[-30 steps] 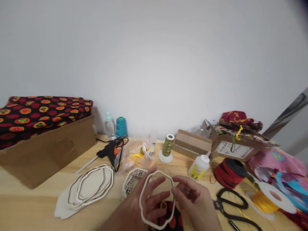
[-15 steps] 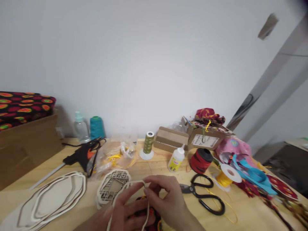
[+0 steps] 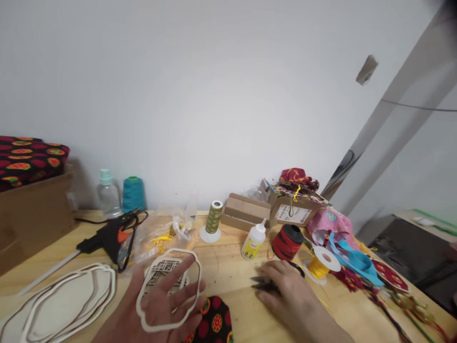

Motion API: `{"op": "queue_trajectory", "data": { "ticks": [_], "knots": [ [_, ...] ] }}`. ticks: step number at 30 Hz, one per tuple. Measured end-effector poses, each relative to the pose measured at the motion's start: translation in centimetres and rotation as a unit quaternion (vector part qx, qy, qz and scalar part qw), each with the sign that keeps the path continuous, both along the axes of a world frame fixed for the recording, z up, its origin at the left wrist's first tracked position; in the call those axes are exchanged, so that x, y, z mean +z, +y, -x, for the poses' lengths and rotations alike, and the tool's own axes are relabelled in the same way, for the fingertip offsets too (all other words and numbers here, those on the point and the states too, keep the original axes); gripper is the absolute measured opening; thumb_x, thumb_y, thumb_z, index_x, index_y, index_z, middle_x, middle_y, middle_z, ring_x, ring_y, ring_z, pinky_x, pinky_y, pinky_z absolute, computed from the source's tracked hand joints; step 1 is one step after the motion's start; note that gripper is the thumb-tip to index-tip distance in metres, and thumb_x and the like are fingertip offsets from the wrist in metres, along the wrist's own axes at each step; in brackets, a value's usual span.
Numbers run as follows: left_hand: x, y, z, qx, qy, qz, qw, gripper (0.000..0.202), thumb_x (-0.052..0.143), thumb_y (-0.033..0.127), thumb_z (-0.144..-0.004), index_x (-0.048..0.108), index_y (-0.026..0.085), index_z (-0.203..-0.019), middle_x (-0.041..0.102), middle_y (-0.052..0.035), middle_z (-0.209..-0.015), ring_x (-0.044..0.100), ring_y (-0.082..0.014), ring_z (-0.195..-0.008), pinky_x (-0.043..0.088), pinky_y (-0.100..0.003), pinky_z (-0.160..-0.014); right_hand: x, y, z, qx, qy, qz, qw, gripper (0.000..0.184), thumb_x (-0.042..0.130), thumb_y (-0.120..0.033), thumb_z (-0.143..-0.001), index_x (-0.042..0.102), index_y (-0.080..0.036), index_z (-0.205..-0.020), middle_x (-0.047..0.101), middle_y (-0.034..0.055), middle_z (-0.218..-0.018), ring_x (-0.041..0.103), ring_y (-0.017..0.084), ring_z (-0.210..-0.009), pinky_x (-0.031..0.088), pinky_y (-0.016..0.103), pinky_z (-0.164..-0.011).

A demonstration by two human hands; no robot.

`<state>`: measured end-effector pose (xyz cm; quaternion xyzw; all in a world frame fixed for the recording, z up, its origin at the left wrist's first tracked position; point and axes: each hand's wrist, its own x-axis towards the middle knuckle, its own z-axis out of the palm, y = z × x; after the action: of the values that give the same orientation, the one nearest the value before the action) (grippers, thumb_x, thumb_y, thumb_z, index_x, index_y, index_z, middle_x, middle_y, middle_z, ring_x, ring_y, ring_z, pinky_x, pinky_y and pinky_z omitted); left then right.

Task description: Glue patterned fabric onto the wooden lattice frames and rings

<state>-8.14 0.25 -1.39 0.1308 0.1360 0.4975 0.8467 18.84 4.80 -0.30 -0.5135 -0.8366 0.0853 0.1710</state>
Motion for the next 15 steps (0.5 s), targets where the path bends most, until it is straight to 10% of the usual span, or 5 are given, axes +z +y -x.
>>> {"op": "queue_trajectory", "data": {
  "ticks": [8, 15],
  "knots": [
    [0.1, -0.1, 0.6, 0.038, -0.003, 0.031, 0.999, 0.048, 0.040, 0.044, -0.084, 0.037, 0.026, -0.128, 0.062, -0.0135, -0.109, 0.055, -0.0283, -0.105, 0.042, -0.040, -0.082, -3.3, 0.1, -5.5, -0.013, 0.020, -0.066, 0.998, 0.020, 0.055, -0.034, -0.078, 0.065, -0.024, -0.093, 0.066, 0.0083, -0.092, 0.060, 0.025, -0.085, 0.049, 0.042, -0.076],
    [0.0, 0.1, 0.8, 0.065, -0.026, 0.023, 0.997, 0.071, 0.052, 0.041, -0.076, 0.015, 0.031, -0.136, 0.053, -0.0126, -0.123, 0.045, -0.0330, -0.115, 0.035, -0.046, -0.092, -2.1, 2.8, 0.8, -0.101, 0.205, -0.045, 0.973, 0.055, 0.061, -0.038, -0.070, 0.048, -0.016, -0.119, 0.060, 0.0118, -0.107, 0.056, 0.027, -0.095, 0.045, 0.042, -0.081]
  ]
}}
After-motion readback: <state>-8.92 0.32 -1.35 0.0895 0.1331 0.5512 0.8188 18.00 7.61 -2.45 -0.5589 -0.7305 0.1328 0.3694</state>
